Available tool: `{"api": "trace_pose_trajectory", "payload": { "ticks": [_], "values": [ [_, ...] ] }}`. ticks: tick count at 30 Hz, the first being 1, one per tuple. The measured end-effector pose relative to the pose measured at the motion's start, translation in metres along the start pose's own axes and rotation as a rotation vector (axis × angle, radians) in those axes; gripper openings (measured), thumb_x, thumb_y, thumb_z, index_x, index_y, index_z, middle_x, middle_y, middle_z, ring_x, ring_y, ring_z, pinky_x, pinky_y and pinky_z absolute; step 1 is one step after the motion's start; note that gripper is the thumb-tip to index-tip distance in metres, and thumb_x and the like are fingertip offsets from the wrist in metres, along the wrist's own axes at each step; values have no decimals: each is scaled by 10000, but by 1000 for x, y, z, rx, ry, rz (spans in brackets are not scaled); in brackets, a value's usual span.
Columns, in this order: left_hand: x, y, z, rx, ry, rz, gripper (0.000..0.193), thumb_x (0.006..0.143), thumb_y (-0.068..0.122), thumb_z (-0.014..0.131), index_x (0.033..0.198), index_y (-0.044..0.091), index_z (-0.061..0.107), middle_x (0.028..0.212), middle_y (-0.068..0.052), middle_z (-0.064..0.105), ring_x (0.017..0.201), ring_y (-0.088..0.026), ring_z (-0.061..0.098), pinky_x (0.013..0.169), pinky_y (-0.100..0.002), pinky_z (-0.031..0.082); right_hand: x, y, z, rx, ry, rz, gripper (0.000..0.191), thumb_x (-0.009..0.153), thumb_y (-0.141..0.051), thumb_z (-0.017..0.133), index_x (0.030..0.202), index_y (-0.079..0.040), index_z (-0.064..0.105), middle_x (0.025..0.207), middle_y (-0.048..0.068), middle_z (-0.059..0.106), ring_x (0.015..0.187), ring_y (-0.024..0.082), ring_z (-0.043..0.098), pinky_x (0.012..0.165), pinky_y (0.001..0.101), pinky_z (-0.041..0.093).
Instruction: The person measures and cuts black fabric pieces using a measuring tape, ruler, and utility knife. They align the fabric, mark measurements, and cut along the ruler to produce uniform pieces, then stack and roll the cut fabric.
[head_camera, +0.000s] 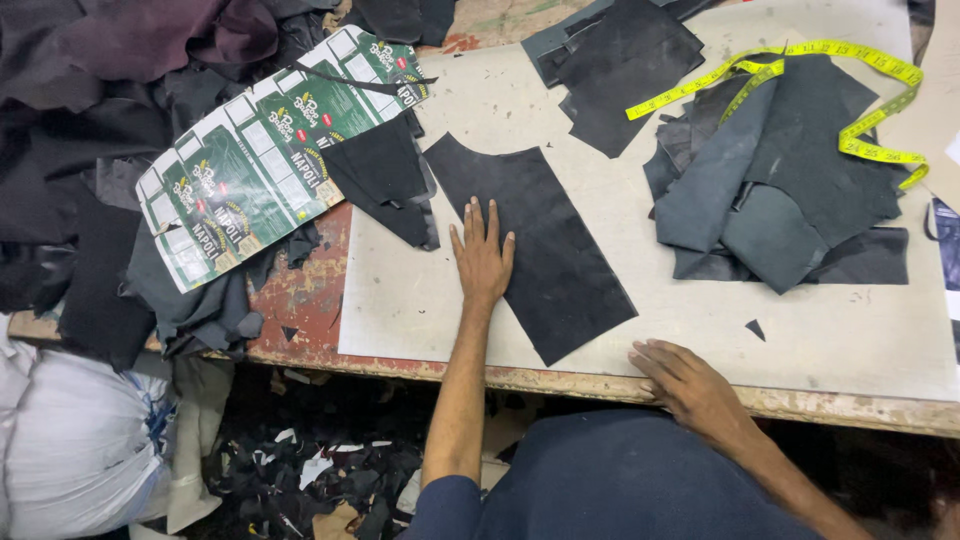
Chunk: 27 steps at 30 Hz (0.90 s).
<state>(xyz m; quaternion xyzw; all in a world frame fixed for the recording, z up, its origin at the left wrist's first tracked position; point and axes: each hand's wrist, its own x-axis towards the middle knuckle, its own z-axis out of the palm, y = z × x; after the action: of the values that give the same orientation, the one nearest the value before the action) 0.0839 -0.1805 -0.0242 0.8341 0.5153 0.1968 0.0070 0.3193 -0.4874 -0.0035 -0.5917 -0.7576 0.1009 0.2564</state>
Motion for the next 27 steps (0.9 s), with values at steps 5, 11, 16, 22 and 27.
{"api": "trace_pose_trajectory", "payload": {
  "ticks": [5,11,16,22,27],
  "values": [
    [-5,19,5,11,1,0,687,1035,430,502,1626,142,303,1697,-172,229,1568,-323,218,1242,-591,136,-71,21,-40,64,-55,246,268,886,-213,717,1146,-150,739,1166,15,740,978,211,742,790,322,622],
    [-14,54,10,30,-5,35,676,1046,448,471,1630,142,321,1702,-186,234,1570,-342,230,1230,-624,152,-139,56,-76,95,25,95,278,892,-156,713,1163,-97,736,1175,65,748,976,257,749,779,345,623],
    [-29,81,10,23,8,76,678,1050,431,451,1635,112,328,1701,-208,244,1566,-356,233,1218,-645,156,-187,82,-94,53,10,198,332,904,-157,691,1227,-84,703,1210,100,732,1014,270,742,801,353,624],
    [-29,93,5,10,11,92,665,1054,418,438,1633,110,328,1703,-212,246,1566,-370,234,1225,-649,148,-210,180,-174,-225,300,591,359,971,-134,654,1324,-70,659,1340,149,668,1173,297,671,923,400,589],
    [-26,92,2,32,14,91,675,1042,422,437,1633,114,325,1698,-207,247,1562,-360,228,1216,-645,143,-203,252,-251,-26,587,908,439,930,-92,705,1349,2,615,1310,222,623,1069,345,676,850,424,573]
  ]
}}
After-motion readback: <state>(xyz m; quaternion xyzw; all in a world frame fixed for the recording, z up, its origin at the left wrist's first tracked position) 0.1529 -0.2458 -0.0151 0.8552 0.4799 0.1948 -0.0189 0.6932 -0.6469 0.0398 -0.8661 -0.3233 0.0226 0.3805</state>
